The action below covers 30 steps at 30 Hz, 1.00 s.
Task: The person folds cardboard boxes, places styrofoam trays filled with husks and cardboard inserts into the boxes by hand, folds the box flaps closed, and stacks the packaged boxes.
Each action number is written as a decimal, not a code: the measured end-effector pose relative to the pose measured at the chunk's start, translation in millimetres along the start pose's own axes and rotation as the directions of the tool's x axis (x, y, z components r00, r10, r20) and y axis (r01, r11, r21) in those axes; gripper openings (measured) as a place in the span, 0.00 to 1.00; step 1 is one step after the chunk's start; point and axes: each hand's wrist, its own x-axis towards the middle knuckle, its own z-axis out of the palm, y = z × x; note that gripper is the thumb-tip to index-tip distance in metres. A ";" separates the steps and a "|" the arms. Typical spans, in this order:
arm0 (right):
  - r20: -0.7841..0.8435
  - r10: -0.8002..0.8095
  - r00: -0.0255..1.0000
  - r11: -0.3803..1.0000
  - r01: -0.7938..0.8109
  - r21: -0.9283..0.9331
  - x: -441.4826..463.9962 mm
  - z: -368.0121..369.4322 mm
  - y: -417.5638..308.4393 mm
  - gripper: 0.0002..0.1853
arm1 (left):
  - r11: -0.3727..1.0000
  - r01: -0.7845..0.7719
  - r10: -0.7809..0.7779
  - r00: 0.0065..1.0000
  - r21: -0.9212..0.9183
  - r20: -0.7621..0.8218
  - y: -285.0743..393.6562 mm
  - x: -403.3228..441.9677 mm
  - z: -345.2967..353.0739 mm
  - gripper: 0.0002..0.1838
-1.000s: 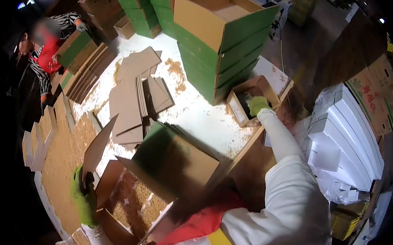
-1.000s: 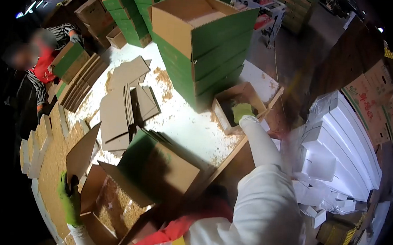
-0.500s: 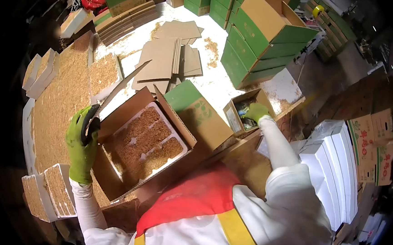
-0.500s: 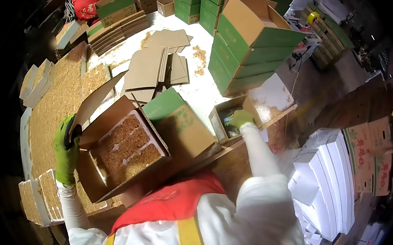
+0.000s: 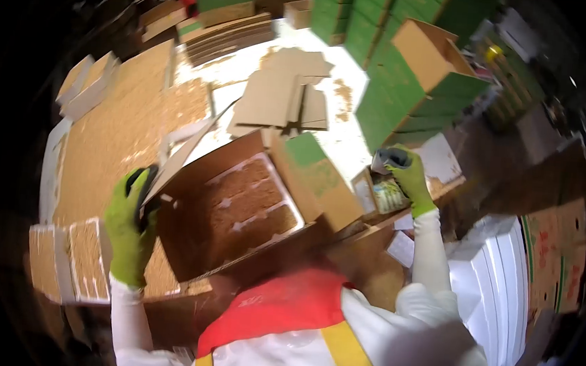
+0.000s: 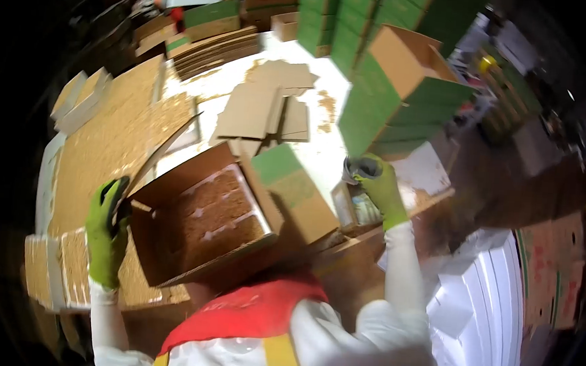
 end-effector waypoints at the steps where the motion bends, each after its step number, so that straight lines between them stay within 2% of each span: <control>1: 0.057 -0.155 0.986 0.982 0.147 0.122 7.7 29.4 -43.1 0.15 | 0.991 -0.063 0.064 0.998 0.120 -0.011 9.0 1.8 -2.2 0.34; 2: 0.087 -0.302 0.949 0.926 0.270 0.265 10.7 62.6 -81.4 0.15 | 0.978 -0.093 0.092 0.996 0.187 0.017 19.3 3.5 -6.2 0.35; 3: 0.234 -0.465 0.854 0.885 0.442 0.148 9.7 95.6 -112.6 0.19 | 0.954 -0.125 0.115 0.992 0.272 0.055 31.1 4.0 -8.1 0.36; 4: 0.377 -0.592 0.712 0.779 0.626 0.043 9.7 120.6 -133.2 0.24 | 0.905 -0.230 0.218 0.973 0.357 0.075 36.4 4.4 -5.3 0.40; 5: 0.408 -0.612 0.678 0.673 0.717 -0.183 1.5 143.6 -133.7 0.27 | 0.874 -0.288 0.242 0.957 0.390 0.162 45.4 3.7 -4.0 0.38; 7: 0.358 -0.609 0.707 0.673 0.700 -0.239 1.6 146.1 -122.7 0.28 | 0.787 -0.442 0.294 0.882 0.430 0.367 54.0 -4.1 6.0 0.32; 8: 0.333 -0.607 0.721 0.673 0.690 -0.266 1.7 147.6 -116.6 0.29 | 0.775 -0.500 0.331 0.842 0.386 0.426 57.9 -9.2 14.1 0.22; 9: 0.246 -0.473 0.846 0.869 0.494 -0.029 3.9 136.9 -120.4 0.22 | 0.793 -0.506 0.316 0.818 0.340 0.480 55.1 -13.6 29.4 0.20; 10: 0.148 -0.320 0.936 0.926 0.276 0.257 5.9 126.1 -123.8 0.16 | 0.816 -0.502 0.301 0.792 0.286 0.530 51.5 -21.0 46.2 0.18; 11: 0.085 -0.216 0.973 0.962 0.197 0.188 13.6 118.8 -110.5 0.13 | 0.854 -0.483 0.315 0.778 0.196 0.544 45.7 -22.2 59.0 0.16; 12: 0.054 -0.162 0.985 0.958 0.144 0.248 14.4 113.1 -105.5 0.12 | 0.881 -0.460 0.333 0.764 0.106 0.552 36.2 -19.5 70.7 0.15; 13: 0.097 -0.145 0.985 0.946 0.109 0.305 15.8 108.8 -99.1 0.12 | 0.874 -0.485 0.344 0.663 0.031 0.665 26.3 -17.6 82.8 0.19; 14: 0.142 -0.136 0.981 0.929 0.076 0.362 16.7 107.3 -97.2 0.13 | 0.909 -0.415 0.310 0.640 -0.023 0.703 19.5 -24.1 86.0 0.20; 16: 0.271 -0.260 0.927 0.960 0.217 0.179 13.1 105.8 -114.4 0.14 | 0.954 -0.277 0.259 0.565 -0.116 0.784 12.8 -24.5 73.8 0.24; 17: 0.276 -0.249 0.929 0.968 0.225 0.113 11.0 104.5 -116.9 0.15 | 0.983 -0.095 0.184 0.600 -0.159 0.778 11.7 -26.9 60.4 0.31; 18: 0.321 -0.194 0.927 0.981 0.181 0.070 13.4 97.5 -113.6 0.16 | 0.935 0.107 0.188 0.662 -0.339 0.726 15.7 -21.9 31.8 0.32; 19: 0.347 -0.118 0.930 0.984 0.064 0.164 18.4 89.7 -99.1 0.17 | 0.882 0.192 0.116 0.796 -0.430 0.594 15.3 -24.7 4.8 0.29; 20: 0.375 -0.048 0.926 0.965 -0.053 0.256 22.8 89.0 -81.0 0.19 | 0.749 0.204 0.008 0.948 -0.630 0.317 -9.3 -43.4 1.5 0.24; 21: 0.426 -0.051 0.903 0.950 -0.087 0.299 25.4 95.2 -71.7 0.22 | 0.740 0.295 -0.288 0.951 -0.604 0.111 -28.3 -66.9 -5.1 0.22; 22: 0.478 -0.057 0.876 0.933 -0.123 0.338 29.3 104.1 -62.7 0.25 | 0.678 0.386 -0.536 0.842 -0.626 -0.061 -63.5 -90.1 6.7 0.24; 23: 0.600 -0.149 0.786 0.953 -0.047 0.299 31.5 125.3 -51.0 0.31 | 0.761 0.332 -0.454 0.886 -0.557 -0.092 -75.0 -102.4 35.0 0.26; 24: 0.622 0.007 0.783 0.970 -0.157 0.187 24.4 156.4 -47.8 0.43 | 0.834 0.265 -0.362 0.925 -0.484 -0.117 -80.4 -111.7 60.5 0.28; 25: 0.502 -0.047 0.863 0.946 0.200 -0.255 16.3 180.7 -21.8 0.57 | 0.713 0.397 -0.436 0.896 -0.577 0.078 -67.9 -111.1 85.9 0.35; 26: 0.424 0.065 0.903 0.972 0.038 -0.231 7.3 202.7 -34.8 0.67 | 0.908 0.354 -0.361 0.933 -0.225 0.013 -50.9 -106.4 102.5 0.40; 27: 0.362 0.176 0.916 0.937 -0.044 -0.346 1.8 203.2 -53.6 0.66 | 0.889 0.410 -0.428 0.902 -0.203 -0.050 -40.3 -104.5 112.6 0.41; 28: 0.316 0.257 0.913 0.966 -0.243 -0.085 -9.0 212.5 -53.6 0.65 | 0.870 0.454 -0.480 0.868 -0.192 -0.124 -34.0 -101.1 121.8 0.43; 29: 0.333 0.235 0.913 0.968 -0.249 0.000 -17.7 217.9 -42.3 0.63 | 0.627 0.527 -0.674 0.736 -0.574 -0.060 -30.4 -104.3 130.6 0.42; 30: 0.350 0.213 0.912 0.963 -0.257 0.085 -25.3 223.3 -30.9 0.60 | 0.251 0.494 -0.782 0.610 -0.832 0.126 -27.3 -109.0 140.7 0.41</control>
